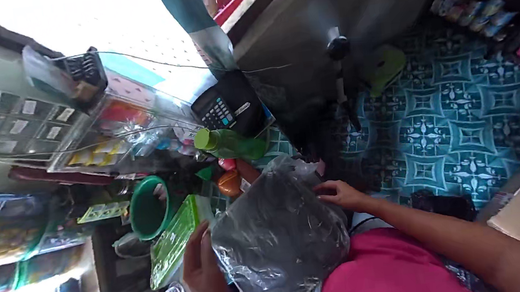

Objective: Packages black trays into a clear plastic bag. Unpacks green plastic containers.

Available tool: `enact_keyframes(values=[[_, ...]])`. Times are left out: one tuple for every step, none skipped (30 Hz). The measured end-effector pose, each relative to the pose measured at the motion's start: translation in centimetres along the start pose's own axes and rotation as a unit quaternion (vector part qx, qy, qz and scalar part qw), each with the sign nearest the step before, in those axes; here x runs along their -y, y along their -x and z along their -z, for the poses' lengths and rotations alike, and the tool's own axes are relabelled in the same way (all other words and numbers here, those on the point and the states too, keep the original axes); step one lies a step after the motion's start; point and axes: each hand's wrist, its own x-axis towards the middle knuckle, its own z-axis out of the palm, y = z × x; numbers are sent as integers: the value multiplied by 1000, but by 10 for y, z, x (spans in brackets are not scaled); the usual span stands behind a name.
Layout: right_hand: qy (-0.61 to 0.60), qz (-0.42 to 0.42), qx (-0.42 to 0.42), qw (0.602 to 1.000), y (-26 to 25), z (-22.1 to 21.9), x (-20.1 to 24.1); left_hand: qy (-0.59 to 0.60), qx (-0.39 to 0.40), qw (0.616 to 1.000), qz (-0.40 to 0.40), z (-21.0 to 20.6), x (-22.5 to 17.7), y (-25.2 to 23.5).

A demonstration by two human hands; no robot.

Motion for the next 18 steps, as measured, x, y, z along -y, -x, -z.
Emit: enact_keyframes(values=[[20,17,-7,1000,0,-2,-1,-22,59,996,-67,-20,-13,-15],[42,35,-19,998,0,-4,-3,-48,119,983,-128,-43,-25,-29],[55,47,-29,997,0,-6,-4,-84,179,964,-177,-69,-34,-40],[57,49,-38,996,-1,-8,-5,-133,244,939,-205,-96,-41,-49],[47,45,-46,997,-1,-9,-7,-188,319,904,-214,-123,-46,-56],[32,38,-50,997,-2,-11,-8,-254,395,859,-203,-147,-50,-61],[15,28,-53,998,-4,-12,-9,-316,462,809,-177,-170,-54,-67],[3,14,-52,999,-5,-12,-9,-373,514,759,-143,-189,-55,-72],[-9,-1,-49,999,-7,-11,-8,-422,547,714,-113,-205,-55,-78],[-17,-12,-47,999,-10,-10,-8,-458,568,678,-94,-215,-54,-83],[-21,-15,-49,998,-13,-10,-10,-483,587,646,-75,-221,-52,-88],[-22,-15,-53,998,-15,-9,-12,-499,605,617,-65,-224,-51,-92],[-21,-14,-58,998,-17,-9,-14,-511,618,594,-68,-224,-50,-93],[-22,-15,-63,998,-17,-10,-16,-517,626,579,-80,-222,-49,-91],[-24,-18,-68,997,-18,-10,-17,-523,631,566,-93,-219,-49,-87],[-30,-20,-75,997,-18,-11,-18,-528,635,554,-103,-215,-50,-82],[-36,-20,-82,996,-19,-12,-19,-535,640,541,-111,-212,-52,-75],[-43,-19,-85,995,-19,-14,-20,-540,644,528,-120,-208,-53,-69]])
